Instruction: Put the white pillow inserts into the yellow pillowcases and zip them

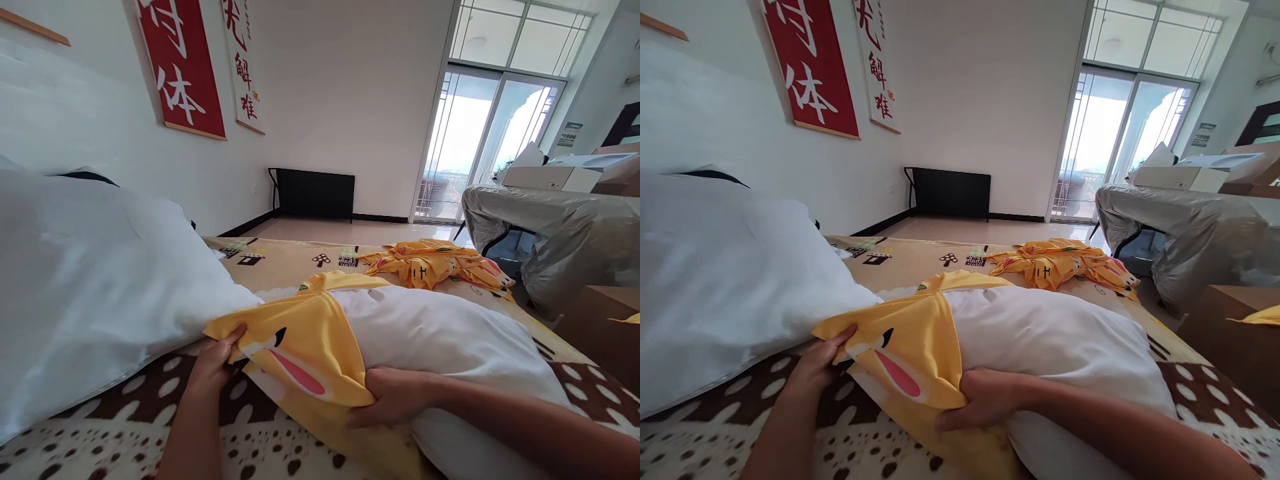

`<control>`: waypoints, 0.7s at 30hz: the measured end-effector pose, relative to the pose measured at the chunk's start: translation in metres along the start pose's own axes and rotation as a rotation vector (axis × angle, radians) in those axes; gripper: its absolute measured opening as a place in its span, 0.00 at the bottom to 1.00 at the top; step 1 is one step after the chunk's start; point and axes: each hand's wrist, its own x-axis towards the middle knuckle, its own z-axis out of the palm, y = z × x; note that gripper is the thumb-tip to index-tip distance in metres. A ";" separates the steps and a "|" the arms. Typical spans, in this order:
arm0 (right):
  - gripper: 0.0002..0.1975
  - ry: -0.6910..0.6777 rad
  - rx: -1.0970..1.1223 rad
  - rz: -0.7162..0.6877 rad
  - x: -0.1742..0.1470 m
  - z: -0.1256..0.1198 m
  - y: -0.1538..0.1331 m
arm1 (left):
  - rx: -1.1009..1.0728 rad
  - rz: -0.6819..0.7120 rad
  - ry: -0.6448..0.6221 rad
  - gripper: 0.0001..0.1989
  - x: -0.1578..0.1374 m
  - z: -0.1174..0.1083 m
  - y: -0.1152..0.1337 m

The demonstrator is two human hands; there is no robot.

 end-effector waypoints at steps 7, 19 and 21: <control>0.23 0.173 0.845 -0.021 0.011 -0.011 -0.037 | 0.039 0.001 -0.010 0.04 -0.005 0.000 0.003; 0.21 0.356 0.554 0.241 -0.010 -0.083 0.035 | 0.218 0.064 0.084 0.07 0.003 -0.003 0.001; 0.21 0.290 0.500 0.174 -0.020 -0.090 0.031 | 0.330 0.120 0.174 0.13 0.002 -0.005 0.004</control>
